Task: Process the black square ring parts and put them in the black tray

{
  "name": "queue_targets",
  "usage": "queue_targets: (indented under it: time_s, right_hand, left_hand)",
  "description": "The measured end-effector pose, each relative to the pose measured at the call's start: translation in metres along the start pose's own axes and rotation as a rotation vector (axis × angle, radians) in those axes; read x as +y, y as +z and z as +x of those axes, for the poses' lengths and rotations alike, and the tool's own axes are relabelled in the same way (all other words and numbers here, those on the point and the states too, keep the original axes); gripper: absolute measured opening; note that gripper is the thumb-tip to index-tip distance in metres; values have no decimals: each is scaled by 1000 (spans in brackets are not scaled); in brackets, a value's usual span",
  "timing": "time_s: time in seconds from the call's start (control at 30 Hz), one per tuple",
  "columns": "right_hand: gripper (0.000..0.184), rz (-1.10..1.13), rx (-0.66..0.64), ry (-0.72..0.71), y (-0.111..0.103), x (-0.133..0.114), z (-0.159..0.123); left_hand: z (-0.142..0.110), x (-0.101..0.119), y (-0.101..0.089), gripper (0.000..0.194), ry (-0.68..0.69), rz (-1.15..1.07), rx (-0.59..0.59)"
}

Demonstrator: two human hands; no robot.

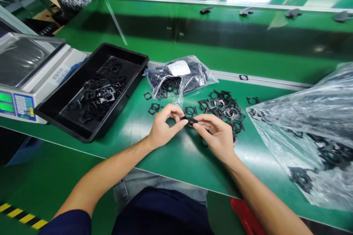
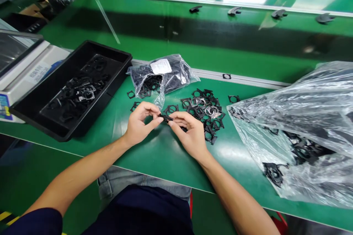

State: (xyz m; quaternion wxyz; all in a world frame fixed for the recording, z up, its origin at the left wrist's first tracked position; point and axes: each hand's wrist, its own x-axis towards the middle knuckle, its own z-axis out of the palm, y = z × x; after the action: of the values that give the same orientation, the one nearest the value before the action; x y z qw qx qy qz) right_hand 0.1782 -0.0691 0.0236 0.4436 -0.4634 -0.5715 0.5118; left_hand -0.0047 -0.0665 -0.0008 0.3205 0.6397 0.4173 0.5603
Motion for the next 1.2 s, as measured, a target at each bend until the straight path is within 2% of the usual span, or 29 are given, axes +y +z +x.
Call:
queue_targets:
  time_s: [0.13,0.3,0.57,0.67,0.8,0.9,1.0,1.1,1.2]
  right_hand:
    - [32,30,-7,12,0,1,0]
    - [31,36,-22,15,0,1,0]
    - [31,86,-17,37,0,1,0]
    - [28,77,-21,18,0,1,-1]
    - [25,26,-12,-8,-1,0,0]
    - [24,20,-6,-3,-2,-1,2]
    - [25,78,-10,60,-4,-1,5]
    - [30,234,-7,195,-5,-3,8]
    - [35,377,-32,332,-6,-4,12]
  left_hand:
    - [1,3,-1,10,125,100,7]
    - [1,2,-1,9,111,65,18]
    - [3,5,-2,4,191,168,38]
    - [2,4,-1,6,137,120,37]
    - [1,1,-1,14,-31,-16,4]
    - [0,1,0,15,-53,-67,-54]
    - [-1,1,-1,12,-30,-54,-56]
    - [1,2,-2,6,27,8,-50]
    - [3,1,-5,16,145,119,-75]
